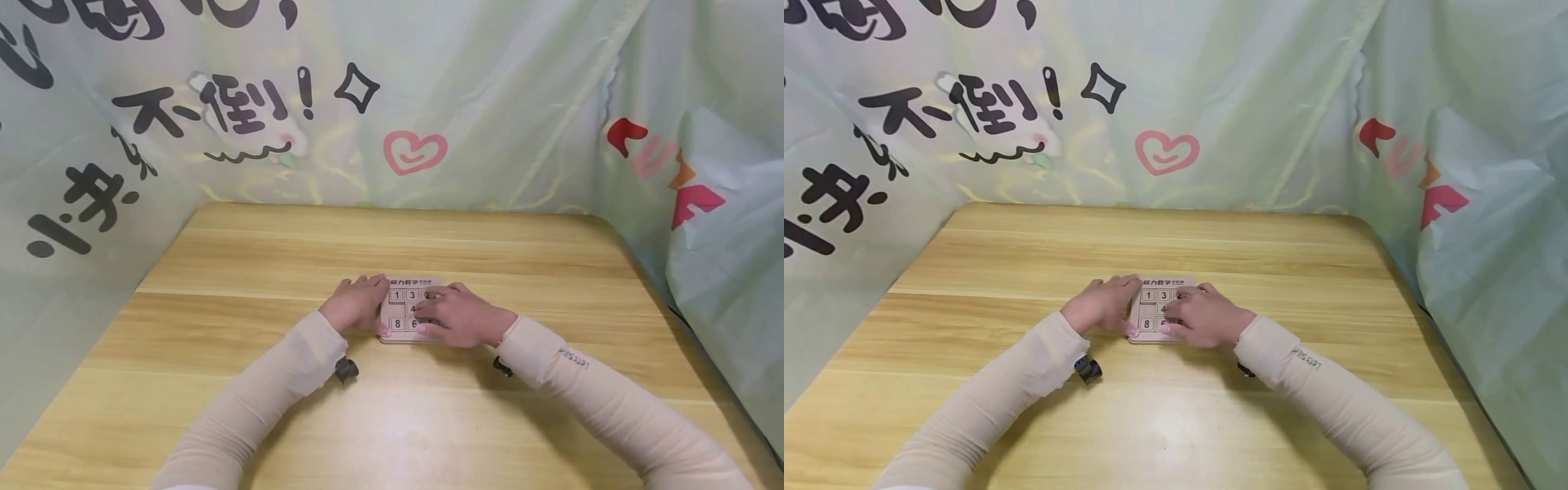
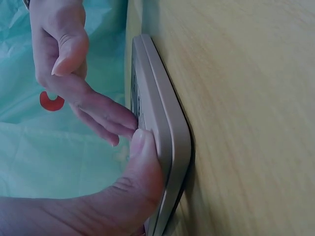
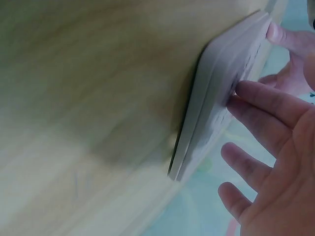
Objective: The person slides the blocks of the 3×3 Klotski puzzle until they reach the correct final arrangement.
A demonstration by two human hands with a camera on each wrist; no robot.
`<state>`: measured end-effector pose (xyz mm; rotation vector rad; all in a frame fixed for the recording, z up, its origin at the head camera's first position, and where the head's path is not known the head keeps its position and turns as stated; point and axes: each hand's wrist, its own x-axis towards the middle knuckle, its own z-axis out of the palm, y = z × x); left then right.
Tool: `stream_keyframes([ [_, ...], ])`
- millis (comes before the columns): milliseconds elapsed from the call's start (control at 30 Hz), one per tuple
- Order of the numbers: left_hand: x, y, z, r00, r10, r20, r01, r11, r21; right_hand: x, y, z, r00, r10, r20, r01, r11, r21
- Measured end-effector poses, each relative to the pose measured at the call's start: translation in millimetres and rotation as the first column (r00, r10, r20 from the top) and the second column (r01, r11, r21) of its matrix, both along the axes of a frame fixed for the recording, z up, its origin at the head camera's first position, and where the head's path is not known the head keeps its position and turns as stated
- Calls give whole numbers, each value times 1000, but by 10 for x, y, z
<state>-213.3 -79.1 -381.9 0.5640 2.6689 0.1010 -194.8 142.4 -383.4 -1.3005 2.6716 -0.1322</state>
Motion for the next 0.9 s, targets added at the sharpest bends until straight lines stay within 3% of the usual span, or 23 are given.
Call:
stream_keyframes([
  [233, -28, 9, 22, 1000, -4, -29, 4, 1000, 6, -59, -16, -2, 999, -15, -30, 14, 1000, -19],
  [567, 13, -1, -12, 999, -15, -30, 15, 1000, 6, -98, -192, -84, 999, -8, -49, 9, 1000, 17],
  [900, 13, -17, -11, 999, -15, -28, 15, 1000, -7, 15, -218, -15, 999, 49, 5, -49, 999, 6],
])
